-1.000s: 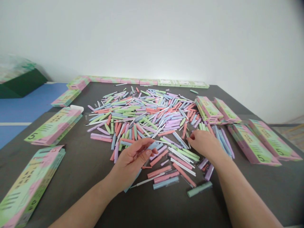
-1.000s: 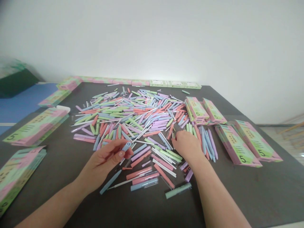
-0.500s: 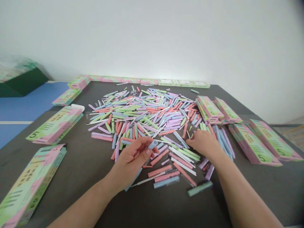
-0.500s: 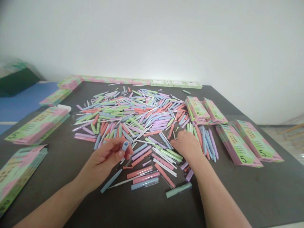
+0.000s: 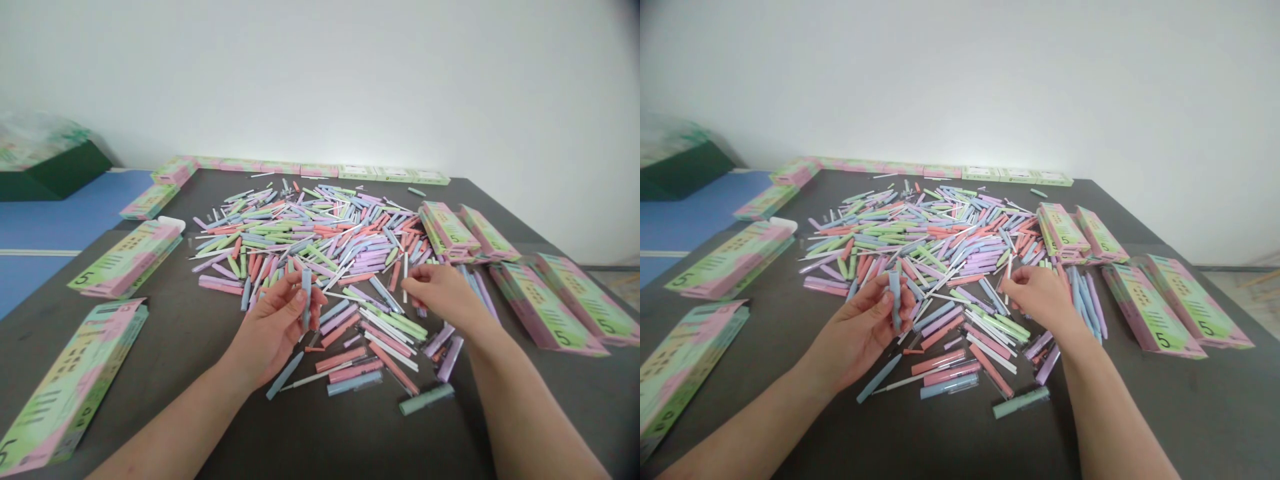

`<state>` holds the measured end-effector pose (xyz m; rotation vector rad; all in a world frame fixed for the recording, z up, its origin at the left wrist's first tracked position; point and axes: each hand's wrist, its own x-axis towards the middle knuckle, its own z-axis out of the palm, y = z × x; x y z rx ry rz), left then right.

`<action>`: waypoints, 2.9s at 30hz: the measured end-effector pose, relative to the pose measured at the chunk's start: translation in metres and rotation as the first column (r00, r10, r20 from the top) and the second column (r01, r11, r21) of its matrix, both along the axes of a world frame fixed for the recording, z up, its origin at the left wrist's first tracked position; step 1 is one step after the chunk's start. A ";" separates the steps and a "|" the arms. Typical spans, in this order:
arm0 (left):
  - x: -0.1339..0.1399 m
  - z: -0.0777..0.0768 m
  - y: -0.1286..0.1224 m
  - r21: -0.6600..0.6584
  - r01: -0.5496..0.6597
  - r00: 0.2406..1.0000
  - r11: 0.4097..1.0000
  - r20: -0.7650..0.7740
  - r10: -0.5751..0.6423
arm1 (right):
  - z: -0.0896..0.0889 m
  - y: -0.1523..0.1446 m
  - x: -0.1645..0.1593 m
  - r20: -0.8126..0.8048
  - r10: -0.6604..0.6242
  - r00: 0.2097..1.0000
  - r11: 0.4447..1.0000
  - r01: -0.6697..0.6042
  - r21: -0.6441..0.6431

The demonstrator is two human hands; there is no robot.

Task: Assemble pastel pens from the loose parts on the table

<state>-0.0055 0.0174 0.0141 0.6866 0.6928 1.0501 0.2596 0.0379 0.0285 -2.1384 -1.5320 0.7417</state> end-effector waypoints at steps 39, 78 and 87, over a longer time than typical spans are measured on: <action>0.003 -0.004 -0.005 -0.069 0.179 0.984 0.981 -0.002 -0.179 | -0.006 -0.042 -0.068 -0.778 0.509 0.369 0.841 -0.023 0.540; -0.001 -0.011 -0.009 -0.065 0.228 0.891 0.971 -0.389 -0.235 | -0.021 -0.040 -0.076 -0.761 0.421 0.494 0.870 0.017 0.493; -0.001 -0.004 -0.007 0.056 0.293 0.810 0.955 -0.546 -0.216 | -0.015 -0.040 -0.077 -0.758 0.371 0.536 0.895 0.011 0.446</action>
